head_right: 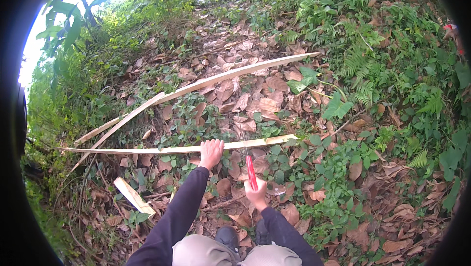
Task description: The person uses a red folding saw to cut long bamboo poles into shorter sections. The task is performed outdoors on a forest floor covered with dry leaves. The person holds the bamboo steady with one hand while sawing with the other, repeating the process for multiple poles.
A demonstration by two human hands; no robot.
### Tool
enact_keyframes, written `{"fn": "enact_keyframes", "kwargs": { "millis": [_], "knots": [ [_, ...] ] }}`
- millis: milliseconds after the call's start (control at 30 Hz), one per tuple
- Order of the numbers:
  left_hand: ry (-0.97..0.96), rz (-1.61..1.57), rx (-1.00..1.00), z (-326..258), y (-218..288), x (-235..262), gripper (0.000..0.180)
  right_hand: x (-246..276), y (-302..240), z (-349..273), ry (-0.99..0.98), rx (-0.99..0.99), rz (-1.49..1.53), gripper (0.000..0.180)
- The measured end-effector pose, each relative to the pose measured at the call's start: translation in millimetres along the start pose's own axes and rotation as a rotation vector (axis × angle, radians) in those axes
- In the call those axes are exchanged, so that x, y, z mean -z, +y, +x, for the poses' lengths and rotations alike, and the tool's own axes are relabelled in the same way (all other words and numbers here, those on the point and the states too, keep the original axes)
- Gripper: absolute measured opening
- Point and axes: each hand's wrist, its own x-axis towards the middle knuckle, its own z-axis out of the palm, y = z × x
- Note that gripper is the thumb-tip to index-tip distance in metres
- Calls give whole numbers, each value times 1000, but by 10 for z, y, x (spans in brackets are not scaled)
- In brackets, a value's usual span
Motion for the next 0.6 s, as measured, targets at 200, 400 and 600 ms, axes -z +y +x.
{"fn": "enact_keyframes", "kwargs": {
  "millis": [200, 400, 600],
  "knots": [
    [-51, -14, 16, 76, 45, 89, 36, 268, -135, -400, 4, -15, 18, 22],
    [-33, -21, -3, -20, -8, 73, 36, -35, -25, 103, 11, -55, 38, 25],
    [51, 8, -24, 2, 42, 39, 33, 389, -282, -566, -2, -22, 16, 25]
  ]
}}
